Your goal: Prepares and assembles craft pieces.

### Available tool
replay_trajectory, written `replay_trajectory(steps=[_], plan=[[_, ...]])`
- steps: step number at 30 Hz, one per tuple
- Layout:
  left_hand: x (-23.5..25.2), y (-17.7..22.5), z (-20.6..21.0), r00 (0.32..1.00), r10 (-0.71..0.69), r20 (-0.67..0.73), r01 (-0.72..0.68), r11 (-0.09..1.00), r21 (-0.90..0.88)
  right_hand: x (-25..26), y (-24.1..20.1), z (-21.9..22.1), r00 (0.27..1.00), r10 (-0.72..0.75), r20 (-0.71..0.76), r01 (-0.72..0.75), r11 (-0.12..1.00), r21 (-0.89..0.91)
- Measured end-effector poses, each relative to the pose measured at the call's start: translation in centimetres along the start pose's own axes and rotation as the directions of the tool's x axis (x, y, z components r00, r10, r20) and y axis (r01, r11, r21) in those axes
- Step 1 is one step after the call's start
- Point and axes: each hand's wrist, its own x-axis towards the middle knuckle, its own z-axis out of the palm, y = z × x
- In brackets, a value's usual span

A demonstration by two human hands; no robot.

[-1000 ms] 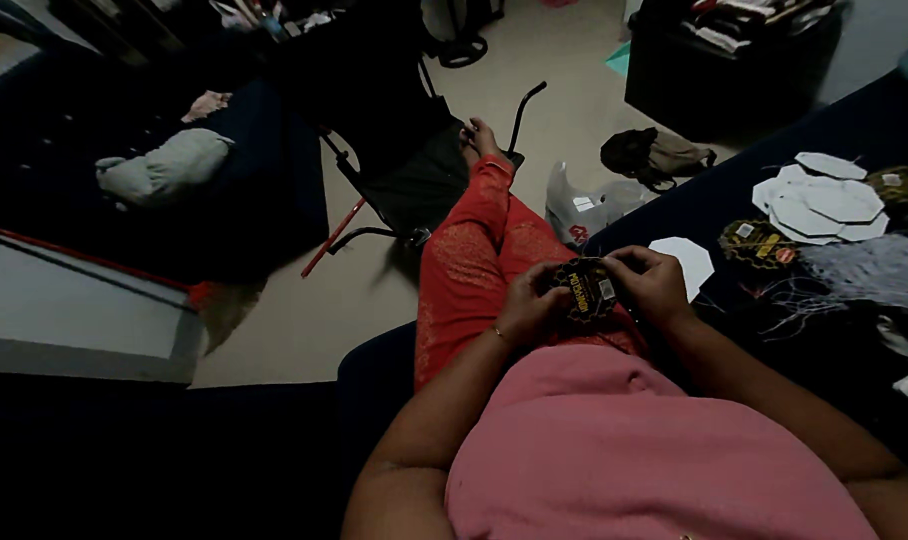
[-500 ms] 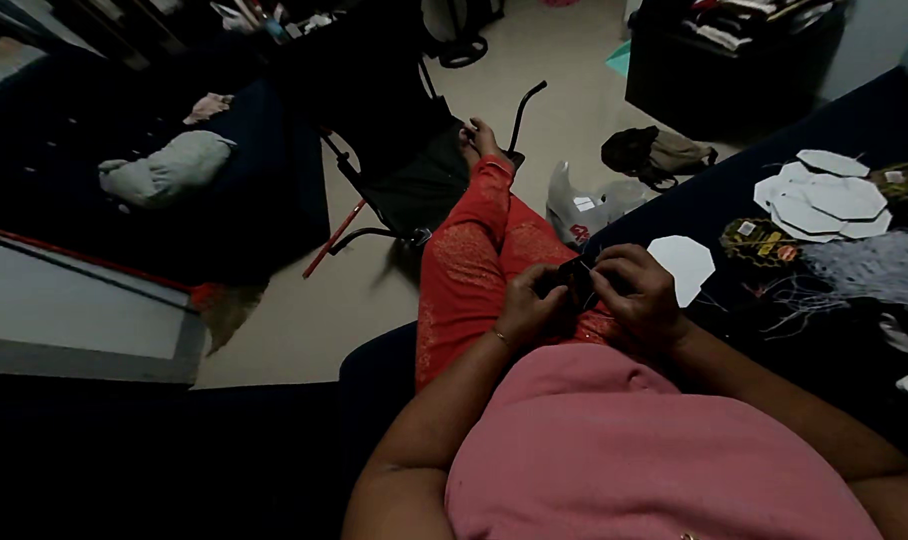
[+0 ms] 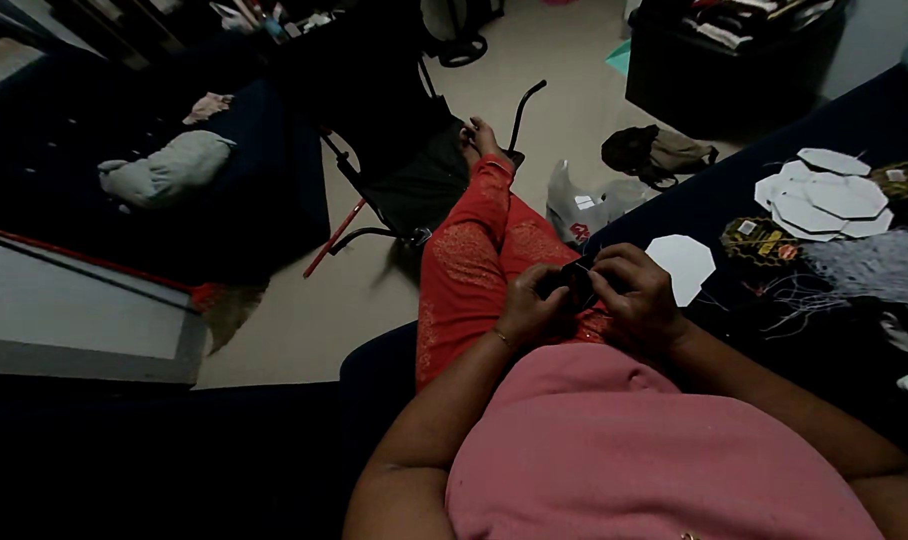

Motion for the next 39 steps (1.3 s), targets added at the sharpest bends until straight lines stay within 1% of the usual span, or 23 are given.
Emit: replay_trajectory(steps=[3,6,8,10,12,15,17,19,21,24,25,28,30,33,36,39], plan=[[-0.1,-0.1,0.1,0.998,0.069,0.006,-0.070,0.994,0.079,0.0,0.0,0.0,1.000,0.027,0.015,-0.027,1.000,-0.002],[-0.1,-0.1,0.1,0.991,0.132,0.020,-0.133,0.984,0.120,-0.1,-0.1,0.1,0.998,0.051,0.038,-0.052,0.999,0.012],[-0.1,-0.2,0.1,0.985,0.167,0.037,-0.171,0.977,0.127,-0.2,-0.1,0.1,0.997,0.060,0.048,-0.062,0.998,0.030],[-0.1,-0.3,0.0,0.983,0.173,0.056,-0.178,0.979,0.103,-0.2,-0.1,0.0,0.997,0.061,0.050,-0.064,0.997,0.049],[-0.1,-0.2,-0.2,0.990,0.126,0.070,-0.126,0.992,0.003,-0.3,-0.1,-0.2,0.997,0.059,0.052,-0.063,0.995,0.080],[0.1,0.2,-0.3,0.997,-0.035,0.071,0.045,0.987,-0.151,-0.5,-0.2,-0.4,0.998,0.017,0.067,-0.025,0.992,0.122],[0.3,0.5,-0.4,0.985,-0.150,0.083,0.164,0.965,-0.203,-0.6,-0.2,-0.5,0.996,-0.015,0.085,0.004,0.991,0.134],[0.4,0.3,-0.4,0.979,-0.174,0.106,0.193,0.957,-0.214,-0.7,-0.1,-0.5,0.994,-0.046,0.094,0.033,0.990,0.134],[0.4,0.1,-0.4,0.987,-0.115,0.110,0.132,0.977,-0.165,-0.9,0.0,-0.6,0.993,-0.053,0.104,0.039,0.991,0.131],[0.2,0.0,-0.3,0.993,0.064,0.101,-0.060,0.997,-0.038,-0.9,-0.1,-0.7,0.993,-0.060,0.101,0.046,0.989,0.139],[0.1,0.1,-0.3,0.990,0.100,0.104,-0.099,0.995,-0.011,-0.8,-0.1,-0.7,0.993,-0.066,0.099,0.052,0.988,0.144],[0.1,-0.1,-0.1,0.983,0.164,0.081,-0.166,0.986,0.021,-0.9,0.0,-0.7,0.990,-0.083,0.112,0.066,0.986,0.155],[0.1,-0.1,-0.1,0.982,0.174,0.072,-0.176,0.984,0.029,-0.8,0.0,-0.7,0.989,-0.093,0.117,0.075,0.985,0.153],[0.2,-0.4,-0.3,0.989,0.131,0.068,-0.133,0.991,0.026,-0.3,-0.1,-1.2,0.987,-0.083,0.136,0.057,0.981,0.186],[0.3,-0.8,-0.7,0.998,-0.018,0.056,0.021,0.999,-0.045,1.0,-0.7,-2.0,0.990,-0.065,0.123,0.031,0.964,0.262],[0.6,-1.5,-0.9,0.993,-0.095,0.071,0.106,0.980,-0.167,2.3,-1.2,-2.6,0.996,-0.041,0.079,0.008,0.928,0.372]])
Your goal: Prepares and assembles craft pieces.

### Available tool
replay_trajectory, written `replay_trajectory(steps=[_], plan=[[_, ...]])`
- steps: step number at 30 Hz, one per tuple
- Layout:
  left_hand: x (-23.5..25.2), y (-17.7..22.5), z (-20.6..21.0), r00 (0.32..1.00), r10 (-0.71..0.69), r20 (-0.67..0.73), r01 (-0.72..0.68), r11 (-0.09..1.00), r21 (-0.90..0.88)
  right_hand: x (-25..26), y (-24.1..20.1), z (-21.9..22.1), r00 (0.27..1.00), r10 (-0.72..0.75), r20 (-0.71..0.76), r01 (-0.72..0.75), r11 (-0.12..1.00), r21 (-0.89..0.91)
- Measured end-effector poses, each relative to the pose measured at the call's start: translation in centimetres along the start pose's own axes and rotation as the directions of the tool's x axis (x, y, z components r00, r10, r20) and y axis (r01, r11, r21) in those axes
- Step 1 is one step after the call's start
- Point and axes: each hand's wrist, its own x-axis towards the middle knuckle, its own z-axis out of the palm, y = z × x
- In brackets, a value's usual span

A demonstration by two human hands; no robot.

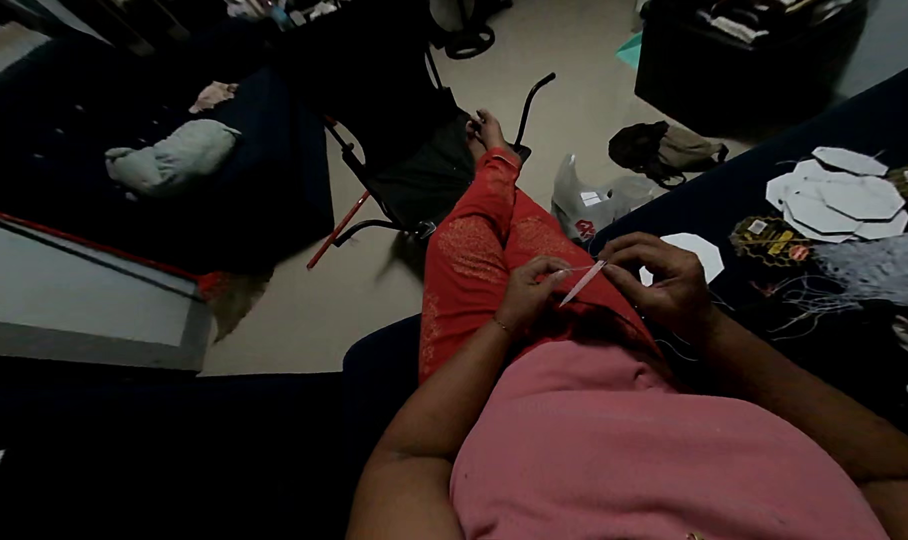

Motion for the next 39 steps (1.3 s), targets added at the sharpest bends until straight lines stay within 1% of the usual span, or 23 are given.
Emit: replay_trajectory(steps=[2,5,7,9,11,13,15,16,17,19,21,23,26,28,30,32,34,37,39], plan=[[0.1,-0.1,0.0,0.997,-0.078,0.021,0.080,0.990,-0.119,0.6,-0.5,-0.2,1.000,0.016,-0.019,-0.015,0.997,0.070],[0.1,0.5,0.2,0.970,-0.229,0.082,0.243,0.928,-0.282,0.8,-0.7,-0.3,0.999,0.026,-0.032,-0.021,0.990,0.140],[0.2,0.5,0.1,0.950,-0.274,0.147,0.308,0.892,-0.331,0.7,-0.5,-0.4,0.999,0.037,-0.034,-0.031,0.984,0.176],[0.1,0.7,-0.1,0.944,-0.278,0.181,0.325,0.884,-0.336,0.4,-0.2,-0.4,0.998,0.060,-0.037,-0.050,0.976,0.214],[0.0,1.0,-0.6,0.950,-0.273,0.152,0.305,0.915,-0.264,-0.1,0.6,-0.4,0.994,0.105,-0.043,-0.091,0.962,0.256],[-0.1,1.1,-1.4,0.971,-0.221,0.088,0.230,0.968,-0.105,-1.0,1.8,-0.2,0.981,0.190,-0.043,-0.168,0.939,0.300],[-0.1,1.1,-2.3,0.981,-0.182,0.072,0.177,0.982,0.072,-2.0,3.1,0.2,0.956,0.293,0.003,-0.280,0.909,0.310],[-0.1,1.1,-2.7,0.982,-0.171,0.079,0.158,0.977,0.139,-2.5,3.8,0.4,0.939,0.341,0.046,-0.340,0.898,0.279],[-0.1,1.2,-2.9,0.981,-0.171,0.093,0.150,0.969,0.196,-2.9,4.3,0.7,0.917,0.386,0.101,-0.399,0.893,0.209],[0.0,1.8,-2.8,0.968,-0.218,0.122,0.171,0.935,0.311,-3.4,4.8,1.1,0.864,0.458,0.211,-0.464,0.886,-0.022],[0.1,2.5,-2.2,0.949,-0.277,0.148,0.202,0.900,0.386,-3.2,4.2,1.5,0.830,0.485,0.275,-0.441,0.873,-0.209],[0.1,2.7,-1.8,0.939,-0.299,0.169,0.206,0.884,0.420,-3.1,3.5,2.3,0.857,0.439,0.270,-0.364,0.886,-0.287],[0.3,2.9,-1.5,0.933,-0.313,0.176,0.216,0.880,0.422,-3.1,2.9,3.4,0.895,0.374,0.245,-0.299,0.908,-0.293],[0.2,3.0,-1.7,0.930,-0.323,0.174,0.226,0.879,0.420,-3.2,3.2,3.8,0.892,0.374,0.253,-0.304,0.912,-0.275],[0.1,3.2,-2.0,0.916,-0.348,0.199,0.229,0.861,0.454,-3.5,3.5,4.0,0.894,0.366,0.258,-0.295,0.916,-0.273],[0.1,3.9,-2.4,0.874,-0.415,0.255,0.211,0.794,0.570,-3.7,3.9,4.0,0.895,0.360,0.265,-0.283,0.915,-0.289],[0.1,4.9,-2.9,0.829,-0.482,0.282,0.157,0.685,0.711,-3.9,4.0,3.9,0.893,0.361,0.268,-0.276,0.911,-0.307],[-0.5,6.3,-3.5,0.812,-0.547,0.206,0.130,0.513,0.848,-4.1,3.9,4.1,0.886,0.364,0.288,-0.259,0.902,-0.346],[-0.8,6.7,-4.0,0.813,-0.560,0.158,0.143,0.456,0.878,-4.1,3.9,4.3,0.887,0.358,0.292,-0.246,0.901,-0.358]])
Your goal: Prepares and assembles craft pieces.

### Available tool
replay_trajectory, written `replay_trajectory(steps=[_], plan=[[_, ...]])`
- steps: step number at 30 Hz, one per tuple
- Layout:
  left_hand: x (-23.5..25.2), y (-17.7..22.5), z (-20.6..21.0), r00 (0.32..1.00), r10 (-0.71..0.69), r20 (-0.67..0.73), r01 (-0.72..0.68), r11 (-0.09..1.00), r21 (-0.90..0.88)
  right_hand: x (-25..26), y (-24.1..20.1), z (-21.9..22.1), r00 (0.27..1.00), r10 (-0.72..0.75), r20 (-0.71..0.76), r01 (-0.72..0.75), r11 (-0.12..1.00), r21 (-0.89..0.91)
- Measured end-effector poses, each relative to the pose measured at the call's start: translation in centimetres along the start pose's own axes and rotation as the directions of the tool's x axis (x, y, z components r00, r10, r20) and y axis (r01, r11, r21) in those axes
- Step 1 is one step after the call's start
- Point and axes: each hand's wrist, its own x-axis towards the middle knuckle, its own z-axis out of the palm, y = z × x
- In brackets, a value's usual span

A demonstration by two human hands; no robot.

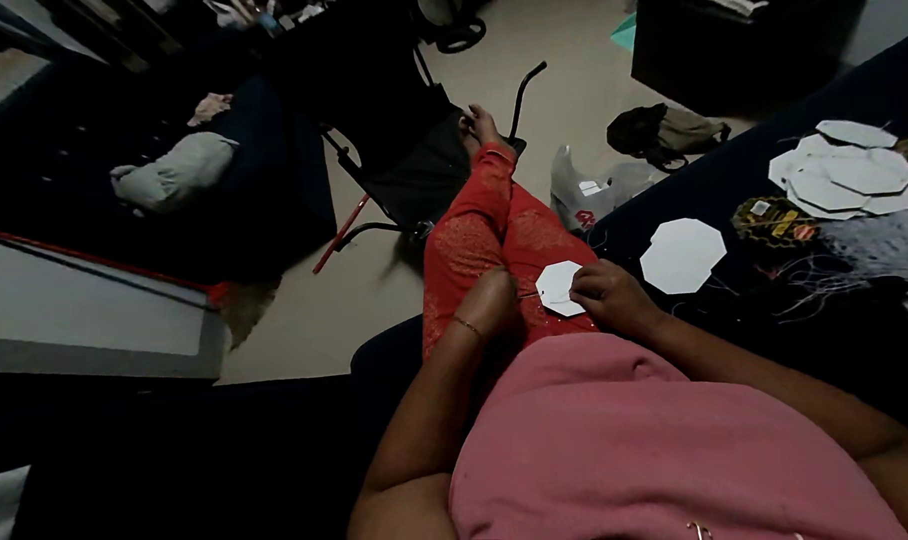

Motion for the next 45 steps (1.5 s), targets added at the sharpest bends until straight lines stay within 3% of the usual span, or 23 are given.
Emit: replay_trajectory(steps=[3,5,7,9,12,15,19,24,35,41,45], plan=[[-0.4,-0.5,-0.6,1.000,0.009,-0.014,-0.011,0.994,-0.105,0.0,0.0,0.1,1.000,-0.009,-0.008,0.009,1.000,0.004],[-0.4,-0.8,-0.5,0.990,0.109,-0.086,-0.129,0.953,-0.274,0.0,0.1,0.1,1.000,-0.011,-0.017,0.011,1.000,0.009],[0.1,-0.7,0.3,0.954,0.215,-0.211,-0.294,0.821,-0.490,0.0,0.2,0.3,1.000,-0.019,-0.024,0.019,1.000,0.005],[1.5,-0.6,1.9,0.899,0.280,-0.337,-0.438,0.602,-0.667,0.0,0.2,0.3,1.000,-0.014,-0.027,0.014,1.000,0.017],[3.3,0.6,3.4,0.911,0.242,-0.335,-0.409,0.417,-0.811,0.1,0.0,-0.1,0.998,0.028,-0.062,-0.021,0.994,0.109],[4.1,1.2,3.5,0.926,0.210,-0.313,-0.371,0.354,-0.858,-0.2,0.2,-0.5,0.983,0.138,-0.121,-0.101,0.958,0.269],[4.2,1.3,2.8,0.952,0.161,-0.260,-0.302,0.360,-0.883,-0.3,0.3,-0.9,0.938,0.318,-0.138,-0.219,0.852,0.476],[4.4,1.8,1.6,0.982,0.062,-0.179,-0.185,0.516,-0.836,-0.2,-0.2,-1.1,0.914,0.385,-0.126,-0.244,0.773,0.586],[5.2,3.1,2.2,0.993,-0.071,-0.092,-0.048,0.469,-0.882,-0.1,-0.7,-1.0,0.935,0.330,-0.133,-0.217,0.825,0.522],[5.3,2.5,2.1,0.974,-0.034,-0.226,-0.191,0.420,-0.887,-0.3,-0.2,-0.6,0.955,0.219,-0.198,-0.124,0.907,0.403],[5.2,2.2,2.0,0.933,0.023,-0.358,-0.296,0.615,-0.731,-0.3,-0.1,-0.6,0.961,0.172,-0.215,-0.096,0.942,0.321]])
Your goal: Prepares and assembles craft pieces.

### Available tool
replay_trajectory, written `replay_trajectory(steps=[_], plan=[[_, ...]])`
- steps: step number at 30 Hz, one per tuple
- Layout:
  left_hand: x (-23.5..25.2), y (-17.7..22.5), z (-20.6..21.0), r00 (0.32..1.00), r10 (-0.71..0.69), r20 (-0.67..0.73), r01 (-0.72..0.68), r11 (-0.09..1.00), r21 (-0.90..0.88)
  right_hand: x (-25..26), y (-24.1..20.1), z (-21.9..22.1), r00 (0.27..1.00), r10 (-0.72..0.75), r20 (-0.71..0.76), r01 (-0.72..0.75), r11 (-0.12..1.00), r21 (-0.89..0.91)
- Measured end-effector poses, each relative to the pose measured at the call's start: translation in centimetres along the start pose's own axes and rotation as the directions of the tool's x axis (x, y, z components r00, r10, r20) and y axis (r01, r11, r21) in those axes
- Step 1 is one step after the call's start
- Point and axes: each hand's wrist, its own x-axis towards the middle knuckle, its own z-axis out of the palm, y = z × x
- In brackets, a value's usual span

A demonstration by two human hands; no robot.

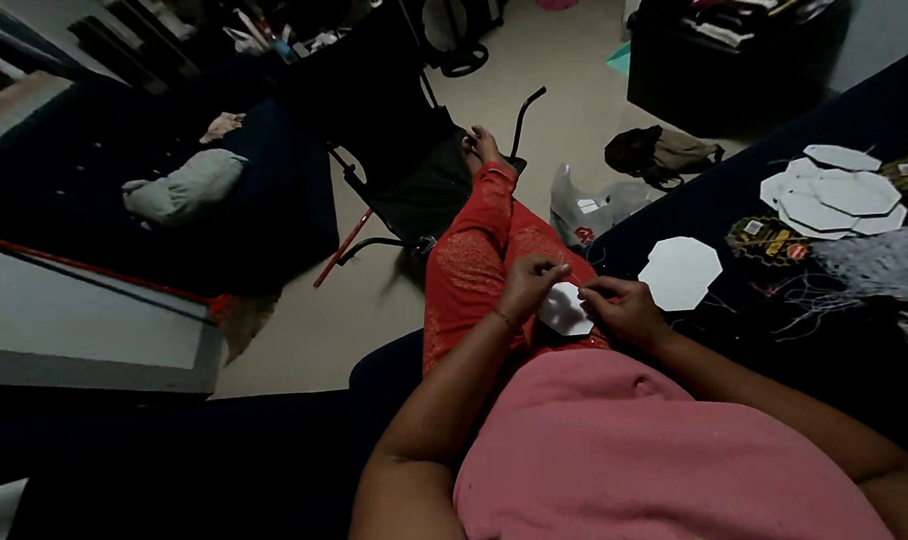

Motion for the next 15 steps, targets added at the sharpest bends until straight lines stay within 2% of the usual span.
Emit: replay_trajectory(steps=[2,10,15], plan=[[0.0,-0.2,0.1,1.000,0.023,0.011,-0.024,0.999,0.048,0.0,0.1,0.0,1.000,-0.026,-0.004,0.026,0.999,-0.023],[-0.7,-0.7,1.1,0.986,-0.159,0.056,0.166,0.971,-0.172,-0.4,0.3,0.3,0.995,-0.080,-0.063,0.081,0.997,0.010],[-1.1,-0.5,1.2,0.980,-0.180,0.080,0.194,0.955,-0.225,-0.5,0.3,0.4,0.981,-0.186,-0.058,0.181,0.980,-0.083]])
